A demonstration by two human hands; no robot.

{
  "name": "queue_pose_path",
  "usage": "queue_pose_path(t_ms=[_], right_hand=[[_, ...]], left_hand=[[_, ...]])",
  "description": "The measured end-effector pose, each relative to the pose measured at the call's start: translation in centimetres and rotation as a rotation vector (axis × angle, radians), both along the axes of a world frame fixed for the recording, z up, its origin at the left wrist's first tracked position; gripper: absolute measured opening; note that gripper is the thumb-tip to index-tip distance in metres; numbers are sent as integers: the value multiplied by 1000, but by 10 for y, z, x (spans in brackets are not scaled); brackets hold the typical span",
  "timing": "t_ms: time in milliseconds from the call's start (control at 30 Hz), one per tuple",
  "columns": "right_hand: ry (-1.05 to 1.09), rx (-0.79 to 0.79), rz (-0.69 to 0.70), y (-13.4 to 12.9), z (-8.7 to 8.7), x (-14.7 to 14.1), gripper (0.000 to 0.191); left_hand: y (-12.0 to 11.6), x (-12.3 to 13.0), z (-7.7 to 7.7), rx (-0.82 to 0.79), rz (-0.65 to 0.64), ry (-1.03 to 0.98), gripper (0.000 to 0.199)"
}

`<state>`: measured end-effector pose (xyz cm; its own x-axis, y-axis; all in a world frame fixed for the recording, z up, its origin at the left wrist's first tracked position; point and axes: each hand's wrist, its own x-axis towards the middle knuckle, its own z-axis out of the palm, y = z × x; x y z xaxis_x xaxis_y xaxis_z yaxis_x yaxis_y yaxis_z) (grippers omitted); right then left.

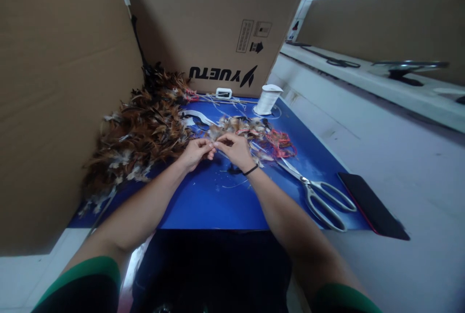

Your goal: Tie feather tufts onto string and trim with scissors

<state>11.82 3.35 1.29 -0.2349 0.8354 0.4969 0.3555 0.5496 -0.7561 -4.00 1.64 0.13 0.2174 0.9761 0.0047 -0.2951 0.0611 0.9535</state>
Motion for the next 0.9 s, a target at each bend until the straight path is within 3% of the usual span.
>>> queue_pose_path(t_ms=[133,300,567,900], right_hand=[[24,-109,0,2,2,0,22],[86,-203,94,2,6,0,25],[91,-237,25,-1,7,-2,34],[384,-399,3,-6,6,-12,31]], left_hand=[[1,0,-1,34,-20,3,32],[-1,-1,0,36,-55,9,34],[-5,1,5,5,-69,44,36],[-7,3,5,-51,12,0,36]])
